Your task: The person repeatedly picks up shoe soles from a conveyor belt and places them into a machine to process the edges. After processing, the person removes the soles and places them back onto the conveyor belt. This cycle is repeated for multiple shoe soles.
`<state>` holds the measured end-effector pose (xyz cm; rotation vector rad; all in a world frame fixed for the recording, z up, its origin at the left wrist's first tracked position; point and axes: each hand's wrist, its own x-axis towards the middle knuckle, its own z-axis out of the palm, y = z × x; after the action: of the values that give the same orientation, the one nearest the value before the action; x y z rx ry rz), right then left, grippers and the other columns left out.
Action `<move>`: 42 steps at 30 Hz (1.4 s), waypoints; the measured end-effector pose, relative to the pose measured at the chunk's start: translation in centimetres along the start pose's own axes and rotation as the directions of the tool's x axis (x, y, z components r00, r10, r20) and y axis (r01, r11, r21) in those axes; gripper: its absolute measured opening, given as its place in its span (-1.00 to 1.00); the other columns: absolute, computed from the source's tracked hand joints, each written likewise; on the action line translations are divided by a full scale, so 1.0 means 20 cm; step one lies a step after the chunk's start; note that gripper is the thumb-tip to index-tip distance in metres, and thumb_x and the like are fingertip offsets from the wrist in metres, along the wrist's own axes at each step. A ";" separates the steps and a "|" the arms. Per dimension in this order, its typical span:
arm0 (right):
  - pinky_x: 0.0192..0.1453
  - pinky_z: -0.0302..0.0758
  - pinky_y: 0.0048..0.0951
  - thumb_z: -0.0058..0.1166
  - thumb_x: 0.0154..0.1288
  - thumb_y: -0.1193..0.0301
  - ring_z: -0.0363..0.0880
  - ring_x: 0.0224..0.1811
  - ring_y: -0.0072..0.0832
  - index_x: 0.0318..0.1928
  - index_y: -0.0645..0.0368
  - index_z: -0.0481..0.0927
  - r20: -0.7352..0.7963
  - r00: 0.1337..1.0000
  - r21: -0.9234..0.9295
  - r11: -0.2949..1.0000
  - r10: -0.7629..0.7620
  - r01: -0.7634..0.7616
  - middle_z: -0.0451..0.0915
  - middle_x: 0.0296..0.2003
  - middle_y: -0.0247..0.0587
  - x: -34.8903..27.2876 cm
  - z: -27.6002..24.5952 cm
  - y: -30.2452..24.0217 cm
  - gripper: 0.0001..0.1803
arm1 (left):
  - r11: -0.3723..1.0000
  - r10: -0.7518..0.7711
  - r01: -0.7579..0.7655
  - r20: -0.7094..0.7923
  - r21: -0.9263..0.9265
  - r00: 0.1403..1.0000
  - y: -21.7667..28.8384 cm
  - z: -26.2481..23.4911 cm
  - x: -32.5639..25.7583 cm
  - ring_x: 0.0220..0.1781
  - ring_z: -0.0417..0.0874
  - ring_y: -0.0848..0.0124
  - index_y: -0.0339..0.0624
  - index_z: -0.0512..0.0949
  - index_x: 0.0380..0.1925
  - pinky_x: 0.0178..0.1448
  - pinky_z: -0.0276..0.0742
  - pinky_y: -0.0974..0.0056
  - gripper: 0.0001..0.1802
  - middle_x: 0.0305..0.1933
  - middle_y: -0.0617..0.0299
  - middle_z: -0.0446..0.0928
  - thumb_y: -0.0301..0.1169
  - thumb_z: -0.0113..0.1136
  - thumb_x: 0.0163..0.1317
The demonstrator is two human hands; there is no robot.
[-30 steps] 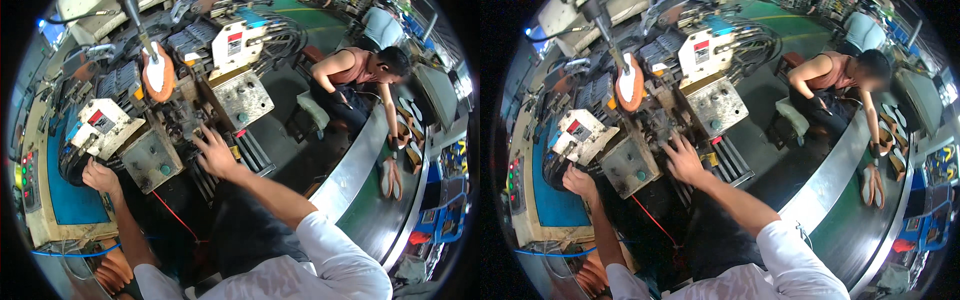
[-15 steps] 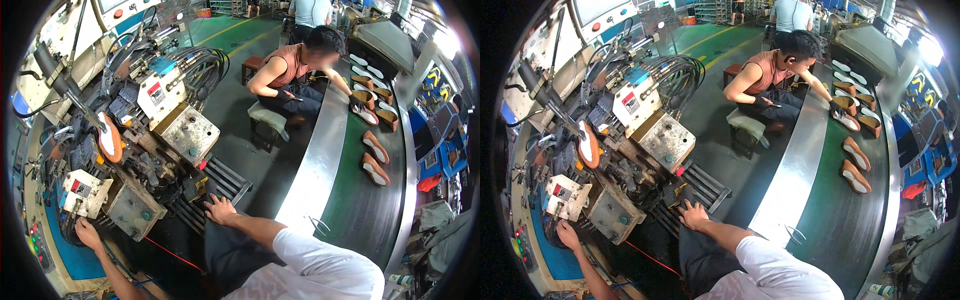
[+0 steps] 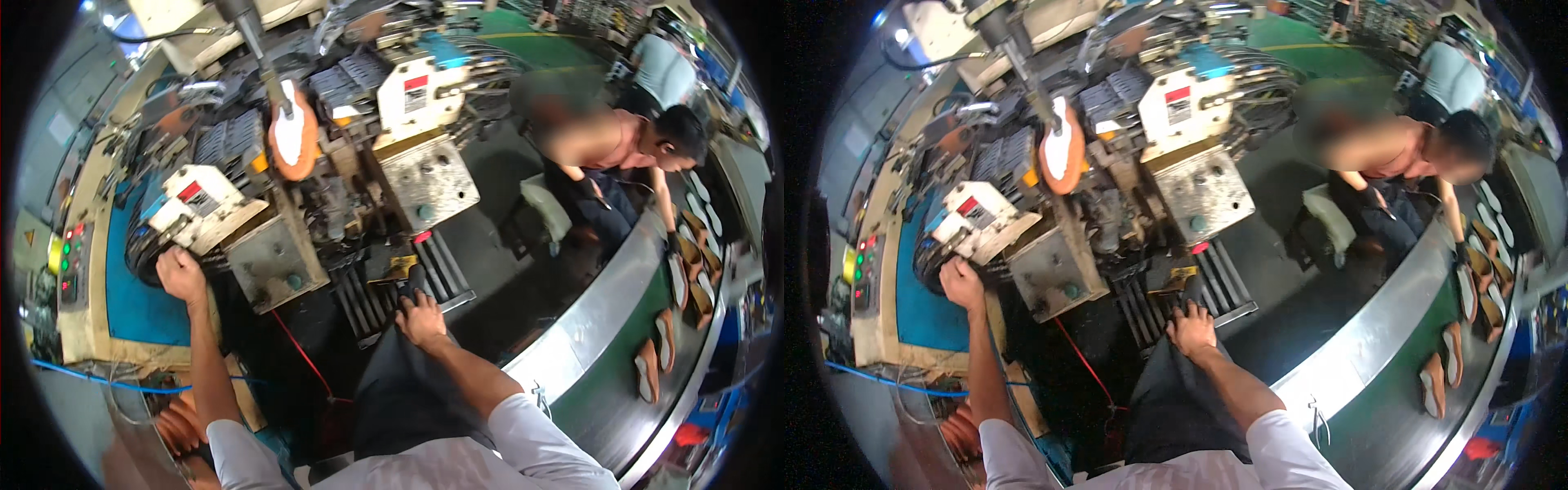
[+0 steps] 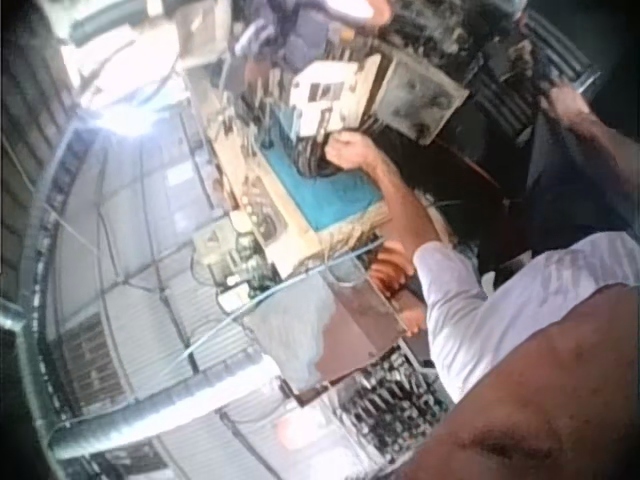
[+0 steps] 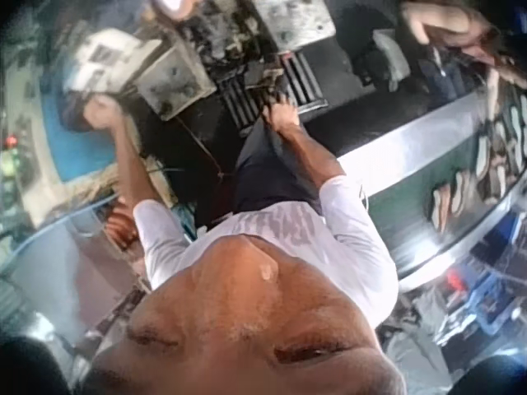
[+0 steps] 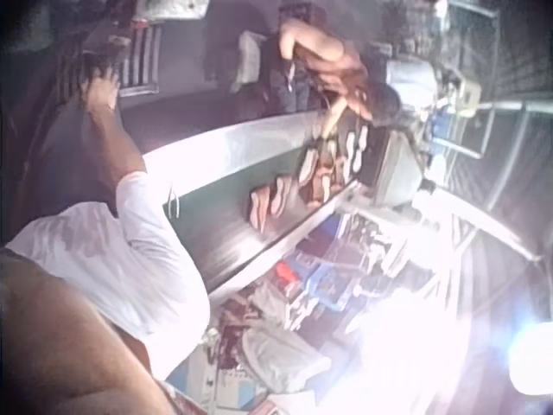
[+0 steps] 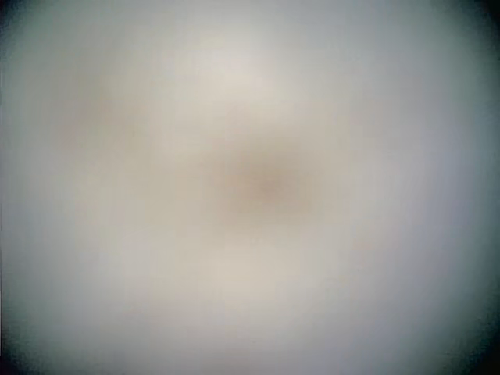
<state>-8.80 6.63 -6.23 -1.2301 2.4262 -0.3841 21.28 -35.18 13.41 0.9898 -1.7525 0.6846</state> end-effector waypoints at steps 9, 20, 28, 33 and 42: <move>0.54 0.43 0.13 0.09 0.57 -0.01 0.42 0.48 0.12 0.47 0.00 0.57 0.005 0.999 0.022 0.999 -0.048 0.048 0.41 0.51 0.11 0.05 0.04 -0.02 -0.38 | 1.000 -0.029 0.029 0.017 0.000 0.999 -0.01 -0.06 -0.02 -0.14 0.67 -0.03 -0.21 0.72 -0.22 -0.01 0.57 -0.08 -0.77 -0.21 0.08 0.67 -0.35 0.15 0.55; 0.60 0.40 0.07 0.13 0.56 0.01 0.41 0.53 0.08 0.47 0.02 0.58 0.032 0.999 0.052 0.999 -0.003 0.002 0.44 0.51 0.07 0.06 0.01 0.02 -0.38 | 1.000 -0.004 0.004 -0.004 -0.017 1.000 0.00 -0.05 -0.02 -0.18 0.66 -0.04 -0.24 0.72 -0.23 -0.04 0.56 -0.08 -0.81 -0.24 0.06 0.66 -0.40 0.20 0.51; 0.59 0.38 0.13 0.07 0.59 0.01 0.42 0.49 0.12 0.46 0.06 0.58 0.022 1.000 0.084 0.996 -0.015 0.013 0.42 0.52 0.11 0.06 0.01 0.03 -0.40 | 1.000 0.005 -0.005 -0.010 -0.017 1.000 -0.02 -0.03 -0.03 -0.18 0.66 -0.03 -0.22 0.74 -0.22 -0.05 0.56 -0.08 -0.81 -0.24 0.07 0.66 -0.40 0.19 0.52; 0.58 0.38 0.14 0.06 0.60 0.00 0.42 0.50 0.13 0.45 0.04 0.59 0.030 0.999 0.097 0.995 -0.012 0.009 0.42 0.52 0.11 0.06 0.00 0.04 -0.41 | 1.000 -0.003 0.003 0.004 -0.013 1.000 -0.03 -0.03 -0.04 -0.16 0.67 -0.03 -0.21 0.75 -0.20 -0.04 0.56 -0.09 -0.79 -0.22 0.09 0.67 -0.37 0.19 0.52; 0.59 0.37 0.19 0.06 0.60 0.00 0.41 0.52 0.12 0.47 -0.02 0.59 0.037 0.999 0.099 0.995 0.002 -0.006 0.41 0.54 0.07 0.06 0.00 0.04 -0.40 | 1.000 -0.010 0.009 0.023 0.011 1.000 -0.05 -0.03 -0.04 -0.14 0.68 -0.02 -0.21 0.75 -0.22 -0.02 0.57 -0.09 -0.80 -0.20 0.10 0.68 -0.38 0.20 0.51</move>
<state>-10.04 6.07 -6.74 -1.1798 2.3488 -0.4710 22.66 -34.93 12.87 1.0166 -1.7649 0.6799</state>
